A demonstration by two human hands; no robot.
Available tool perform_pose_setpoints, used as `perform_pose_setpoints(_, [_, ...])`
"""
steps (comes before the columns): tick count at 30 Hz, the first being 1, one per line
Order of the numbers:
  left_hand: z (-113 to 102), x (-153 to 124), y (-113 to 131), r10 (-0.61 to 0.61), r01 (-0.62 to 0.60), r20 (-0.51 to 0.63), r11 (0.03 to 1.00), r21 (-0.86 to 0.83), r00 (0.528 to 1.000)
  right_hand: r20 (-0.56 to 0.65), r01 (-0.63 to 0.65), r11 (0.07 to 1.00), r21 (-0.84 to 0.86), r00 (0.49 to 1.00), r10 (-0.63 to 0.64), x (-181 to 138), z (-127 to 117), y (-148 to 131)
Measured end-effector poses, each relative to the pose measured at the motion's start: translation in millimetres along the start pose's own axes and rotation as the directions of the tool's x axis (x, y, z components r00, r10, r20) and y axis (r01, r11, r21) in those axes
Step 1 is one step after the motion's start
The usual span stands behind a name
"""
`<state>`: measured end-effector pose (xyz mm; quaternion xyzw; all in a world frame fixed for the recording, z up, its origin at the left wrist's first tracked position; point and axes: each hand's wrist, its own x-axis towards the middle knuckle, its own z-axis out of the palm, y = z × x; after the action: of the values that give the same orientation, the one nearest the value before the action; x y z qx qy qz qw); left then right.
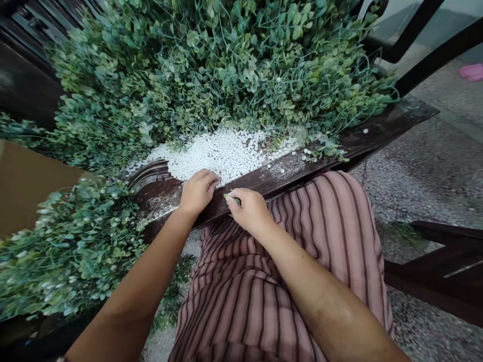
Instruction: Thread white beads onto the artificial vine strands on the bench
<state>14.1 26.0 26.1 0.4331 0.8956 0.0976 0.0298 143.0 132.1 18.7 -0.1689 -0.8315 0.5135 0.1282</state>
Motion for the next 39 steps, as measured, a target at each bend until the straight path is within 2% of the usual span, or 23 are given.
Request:
perform_pose_setpoints(4, [0.7,-0.8,-1.4,-0.012,0.008,-0.08,0.999,-0.042,0.997,-0.02,0.037,0.997,0.063,0.999,-0.036,0.9,2.0,4.7])
perform_pose_setpoints(8, [-3.7,-4.8,-3.7,-0.176,0.139,-0.18,0.97,-0.2,0.968,-0.019,0.065,0.995,0.08,0.998,-0.063,1.8,2.3,7.3])
perform_pose_setpoints(11, [-4.6,-5.6,-4.5,-0.291,0.218,-0.175,0.912,-0.348,0.941,-0.018,0.061,0.996,0.065,0.998,-0.06,2.4,2.2,7.6])
perform_pose_setpoints(15, [3.9,-1.5,-7.2,-0.351,0.235,-0.132,0.819,-0.523,0.927,-0.003,0.04,0.998,0.049,0.999,-0.04,2.9,1.1,6.4])
perform_pose_setpoints(19, [13.7,1.8,-12.8,-0.411,0.288,-0.027,0.682,-0.672,0.911,0.009,0.045,0.999,0.004,0.999,-0.045,2.5,-1.1,4.3])
perform_pose_setpoints(23, [10.8,-0.2,-13.2,-0.472,0.303,0.003,0.561,-0.77,0.881,0.004,0.058,0.998,-0.023,0.998,-0.058,2.4,-1.6,3.7])
perform_pose_setpoints(25, [5.4,-2.8,-8.3,-0.496,0.282,0.043,0.417,-0.864,0.867,-0.005,0.069,0.997,-0.024,0.998,-0.07,2.6,-0.8,3.8])
perform_pose_setpoints(27, [-0.1,-6.6,0.0,-0.481,0.259,0.127,0.219,-0.941,0.867,-0.02,0.072,0.997,-0.023,0.997,-0.072,2.7,0.3,3.8])
perform_pose_setpoints(30, [-5.6,-14.1,15.4,-0.394,0.267,0.27,-0.064,-0.962,0.879,-0.045,0.065,0.998,-0.006,0.997,-0.066,2.5,1.9,3.7])
perform_pose_setpoints(32, [-6.9,-19.3,24.1,-0.324,0.282,0.332,-0.192,-0.94,0.886,-0.058,0.069,0.998,0.013,0.996,-0.068,2.2,2.5,4.0])
perform_pose_setpoints(35, [-6.1,-25.1,30.5,-0.255,0.3,0.371,-0.276,-0.913,0.893,-0.075,0.086,0.996,0.033,0.994,-0.083,2.1,3.1,5.5])
perform_pose_setpoints(37, [-4.1,-27.4,30.3,-0.253,0.31,0.374,-0.258,-0.915,0.892,-0.078,0.097,0.994,0.042,0.992,-0.094,2.5,3.6,6.9])
perform_pose_setpoints(39, [-1.2,-28.7,28.0,-0.299,0.3,0.35,-0.2,-0.933,0.888,-0.066,0.115,0.992,0.049,0.992,-0.112,3.1,4.5,8.3])
